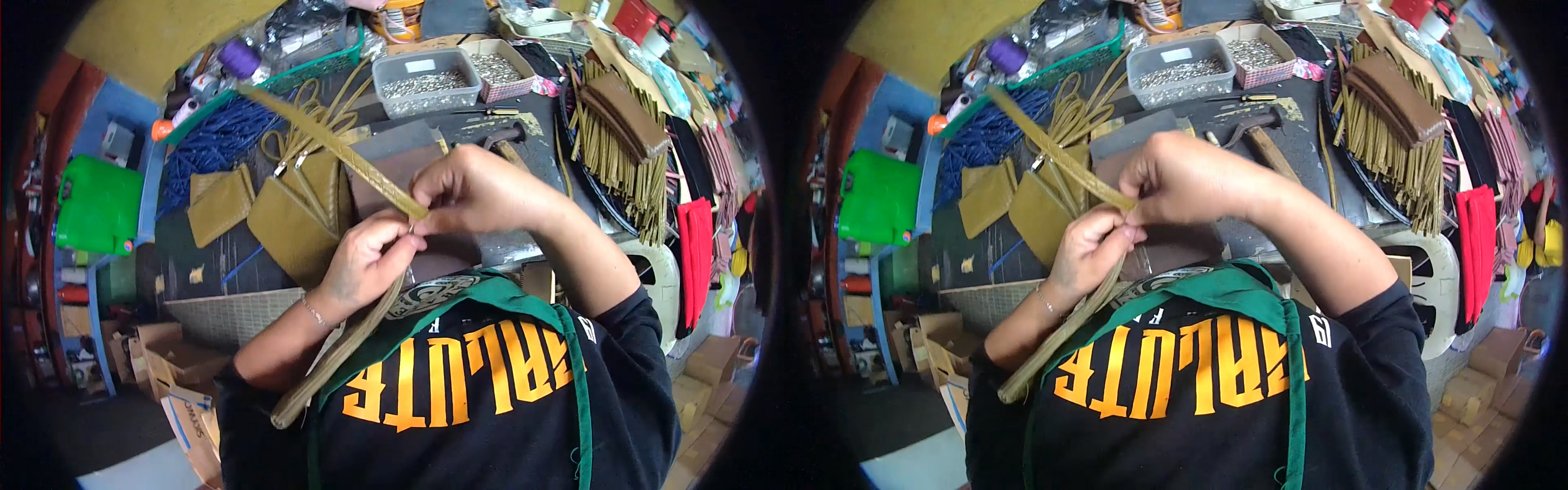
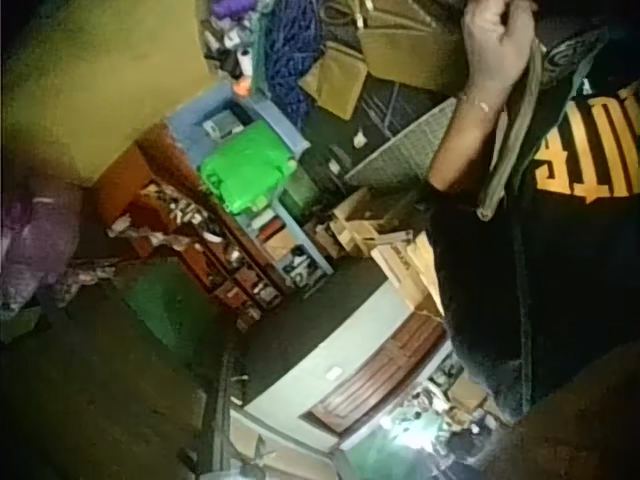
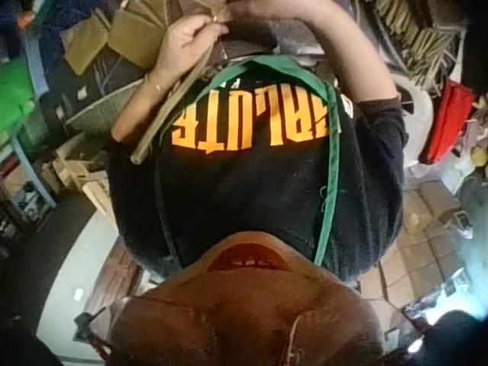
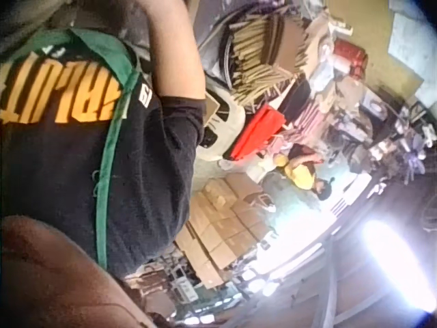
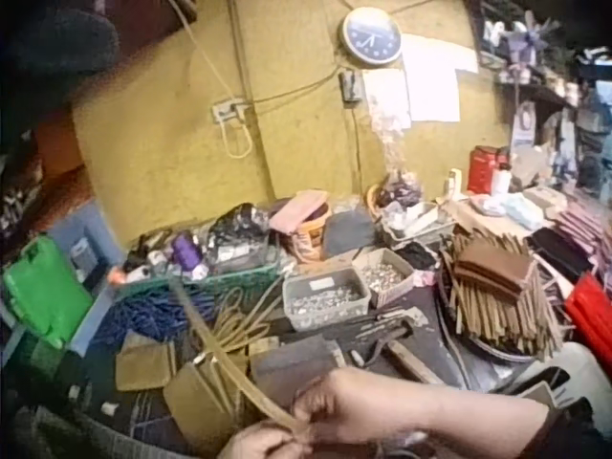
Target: The person attaches hardware and zipper sliders to straps and pouches by hand, threading and folding the straps at the workbench.
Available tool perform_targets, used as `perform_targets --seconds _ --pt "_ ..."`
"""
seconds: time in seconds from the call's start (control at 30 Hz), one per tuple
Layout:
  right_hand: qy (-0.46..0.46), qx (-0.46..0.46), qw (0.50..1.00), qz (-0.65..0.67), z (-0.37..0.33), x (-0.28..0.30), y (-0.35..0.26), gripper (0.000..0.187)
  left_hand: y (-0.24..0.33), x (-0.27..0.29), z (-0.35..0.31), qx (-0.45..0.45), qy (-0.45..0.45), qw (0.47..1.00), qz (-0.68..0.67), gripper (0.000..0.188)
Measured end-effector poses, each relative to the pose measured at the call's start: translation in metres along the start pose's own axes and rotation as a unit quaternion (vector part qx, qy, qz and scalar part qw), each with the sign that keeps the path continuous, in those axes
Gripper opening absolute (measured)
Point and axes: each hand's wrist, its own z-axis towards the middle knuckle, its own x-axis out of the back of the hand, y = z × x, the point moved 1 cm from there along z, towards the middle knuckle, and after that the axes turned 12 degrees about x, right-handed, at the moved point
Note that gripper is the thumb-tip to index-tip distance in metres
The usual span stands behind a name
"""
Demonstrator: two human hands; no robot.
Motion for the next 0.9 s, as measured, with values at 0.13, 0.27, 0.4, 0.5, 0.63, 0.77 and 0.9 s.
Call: perform_targets --seconds 0.13,0.27,0.4,0.5,0.63,0.77,0.9 --pt "-0.041 -0.031 0.995 0.080 0.014 0.006 0.019 0.008 -0.012 -0.007 0.001 0.042 0.031 0.996 -0.076 0.011" --pt "0.172 -0.079 0.931 0.311 0.010 -0.004 0.039 0.007 -0.016 -0.006 0.002 0.024 0.083 0.988 -0.126 0.012" --pt "0.278 -0.081 0.848 0.445 0.000 -0.026 0.052 0.012 -0.021 -0.009 0.004 0.059 0.126 0.965 -0.224 0.009" --pt "0.285 -0.039 0.854 0.434 0.004 -0.031 0.052 0.010 -0.021 -0.005 0.005 0.100 0.106 0.959 -0.243 0.012" --pt "0.313 -0.130 0.832 0.439 0.005 -0.032 0.046 0.007 -0.023 -0.005 0.006 0.094 0.091 0.962 -0.239 0.011" --pt "0.342 -0.134 0.823 0.434 0.004 -0.039 0.048 0.011 -0.023 -0.006 0.007 0.108 0.103 0.960 -0.238 0.010" --pt "0.348 -0.153 0.801 0.463 0.007 -0.046 0.051 0.011 -0.023 -0.007 0.009 0.109 0.090 0.965 -0.222 0.011"
